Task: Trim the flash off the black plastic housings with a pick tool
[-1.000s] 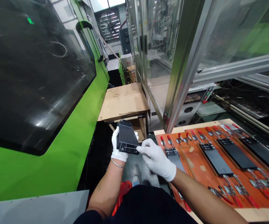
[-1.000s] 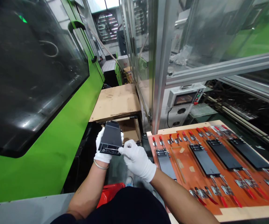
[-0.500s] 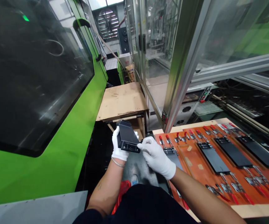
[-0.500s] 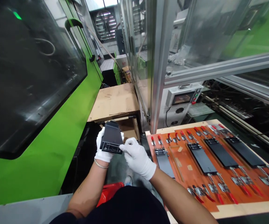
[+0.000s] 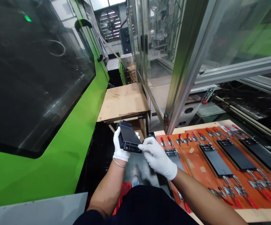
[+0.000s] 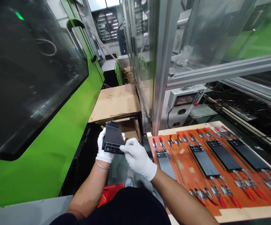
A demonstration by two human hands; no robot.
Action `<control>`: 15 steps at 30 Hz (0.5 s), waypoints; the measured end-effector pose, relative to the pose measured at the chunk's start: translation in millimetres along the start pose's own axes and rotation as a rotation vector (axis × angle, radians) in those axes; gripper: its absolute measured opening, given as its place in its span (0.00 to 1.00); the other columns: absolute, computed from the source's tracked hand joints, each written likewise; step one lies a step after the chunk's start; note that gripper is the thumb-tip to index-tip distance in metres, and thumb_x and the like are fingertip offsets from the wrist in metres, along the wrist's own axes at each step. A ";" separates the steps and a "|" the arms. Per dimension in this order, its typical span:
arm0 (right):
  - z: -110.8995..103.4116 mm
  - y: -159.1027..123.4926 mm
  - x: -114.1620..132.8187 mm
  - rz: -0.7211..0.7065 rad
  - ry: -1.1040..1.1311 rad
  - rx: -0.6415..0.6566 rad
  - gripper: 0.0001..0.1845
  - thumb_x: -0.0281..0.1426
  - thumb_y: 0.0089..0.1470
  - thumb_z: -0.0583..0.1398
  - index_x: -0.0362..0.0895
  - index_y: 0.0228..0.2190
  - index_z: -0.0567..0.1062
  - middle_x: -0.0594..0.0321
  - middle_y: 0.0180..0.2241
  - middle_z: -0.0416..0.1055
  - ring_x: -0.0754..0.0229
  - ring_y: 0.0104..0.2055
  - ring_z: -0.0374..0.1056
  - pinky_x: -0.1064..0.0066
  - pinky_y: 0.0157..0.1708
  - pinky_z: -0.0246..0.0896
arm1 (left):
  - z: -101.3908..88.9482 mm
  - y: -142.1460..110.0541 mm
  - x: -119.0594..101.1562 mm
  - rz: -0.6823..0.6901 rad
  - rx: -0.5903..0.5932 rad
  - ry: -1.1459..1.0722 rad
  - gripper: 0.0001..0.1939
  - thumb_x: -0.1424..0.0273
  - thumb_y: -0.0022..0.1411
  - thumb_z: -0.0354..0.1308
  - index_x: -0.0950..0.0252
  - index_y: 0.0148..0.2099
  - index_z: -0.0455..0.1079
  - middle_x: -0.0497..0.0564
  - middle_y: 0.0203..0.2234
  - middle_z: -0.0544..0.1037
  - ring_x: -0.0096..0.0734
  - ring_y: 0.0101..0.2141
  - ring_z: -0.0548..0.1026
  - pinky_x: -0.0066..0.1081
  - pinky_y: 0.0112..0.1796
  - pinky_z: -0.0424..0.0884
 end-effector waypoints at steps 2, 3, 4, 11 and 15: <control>0.2 2.3 -0.4 0.003 0.001 -0.031 0.18 0.17 0.56 0.55 0.48 0.41 0.77 0.61 0.34 0.67 0.59 0.37 0.68 0.67 0.37 0.69 | -1.2 2.2 1.5 -0.009 0.019 0.015 0.25 0.52 0.67 0.52 0.69 0.35 0.75 0.58 0.24 0.79 0.44 0.27 0.80 0.47 0.35 0.80; 1.1 3.0 -0.2 -0.002 -0.002 -0.030 0.19 0.17 0.55 0.55 0.47 0.41 0.77 0.61 0.34 0.67 0.59 0.37 0.68 0.68 0.37 0.69 | -2.2 3.5 1.9 -0.010 0.027 0.023 0.25 0.51 0.67 0.52 0.69 0.35 0.75 0.59 0.25 0.79 0.44 0.27 0.80 0.46 0.35 0.80; 2.4 3.5 0.3 -0.009 -0.003 -0.017 0.18 0.17 0.55 0.55 0.47 0.40 0.77 0.61 0.34 0.67 0.59 0.37 0.68 0.68 0.36 0.68 | -3.2 4.7 2.3 -0.015 0.035 0.032 0.25 0.51 0.66 0.52 0.70 0.36 0.75 0.59 0.25 0.79 0.44 0.27 0.80 0.45 0.34 0.80; 0.1 5.9 0.8 -0.008 0.019 -0.022 0.15 0.17 0.56 0.56 0.47 0.36 0.76 0.63 0.33 0.66 0.61 0.36 0.67 0.69 0.37 0.68 | -5.2 8.2 4.4 -0.030 0.038 0.035 0.22 0.52 0.64 0.56 0.69 0.36 0.74 0.58 0.26 0.79 0.45 0.26 0.80 0.42 0.30 0.79; 0.9 7.4 -0.1 0.000 0.032 0.025 0.14 0.17 0.56 0.56 0.47 0.34 0.76 0.63 0.33 0.66 0.61 0.36 0.67 0.70 0.36 0.68 | 1.8 5.0 7.7 -0.055 0.023 0.024 0.26 0.51 0.67 0.51 0.69 0.31 0.73 0.59 0.23 0.78 0.43 0.24 0.79 0.41 0.29 0.79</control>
Point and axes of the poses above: each hand's wrist, its own y-axis towards the middle knuckle, its own z-axis out of the palm, x = y × z, the point moved 5 cm from there along y, towards the middle knuckle
